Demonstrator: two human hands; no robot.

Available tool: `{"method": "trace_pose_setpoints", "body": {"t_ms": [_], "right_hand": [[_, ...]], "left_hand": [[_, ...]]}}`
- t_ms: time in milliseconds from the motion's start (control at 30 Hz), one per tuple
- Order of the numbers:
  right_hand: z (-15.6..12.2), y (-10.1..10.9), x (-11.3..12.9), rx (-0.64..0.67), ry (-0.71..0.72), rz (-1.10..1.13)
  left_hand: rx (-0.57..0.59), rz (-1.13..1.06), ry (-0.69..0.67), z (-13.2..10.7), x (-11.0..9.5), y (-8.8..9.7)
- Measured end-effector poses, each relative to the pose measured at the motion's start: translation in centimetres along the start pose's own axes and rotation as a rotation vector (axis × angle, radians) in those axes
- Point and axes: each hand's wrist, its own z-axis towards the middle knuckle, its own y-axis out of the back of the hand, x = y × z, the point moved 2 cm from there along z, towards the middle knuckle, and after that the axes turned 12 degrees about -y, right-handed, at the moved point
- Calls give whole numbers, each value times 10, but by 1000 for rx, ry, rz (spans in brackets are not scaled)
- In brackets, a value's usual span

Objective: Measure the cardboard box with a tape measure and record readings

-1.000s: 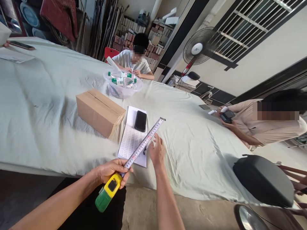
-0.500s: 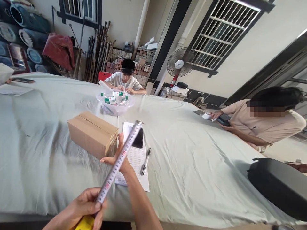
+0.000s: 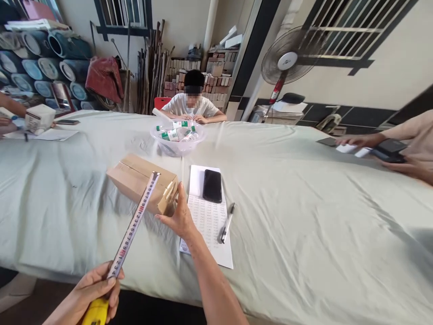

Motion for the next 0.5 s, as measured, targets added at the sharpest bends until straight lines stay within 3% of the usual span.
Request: {"method": "trace_pose_setpoints", "body": {"t_ms": [267, 500], "right_hand": [[-6, 13, 10, -23, 232, -157], [-7, 19, 9, -23, 258, -190]], "left_hand": [[21, 133, -96, -7, -15, -6], [-35, 256, -89, -18, -20, -3]]}}
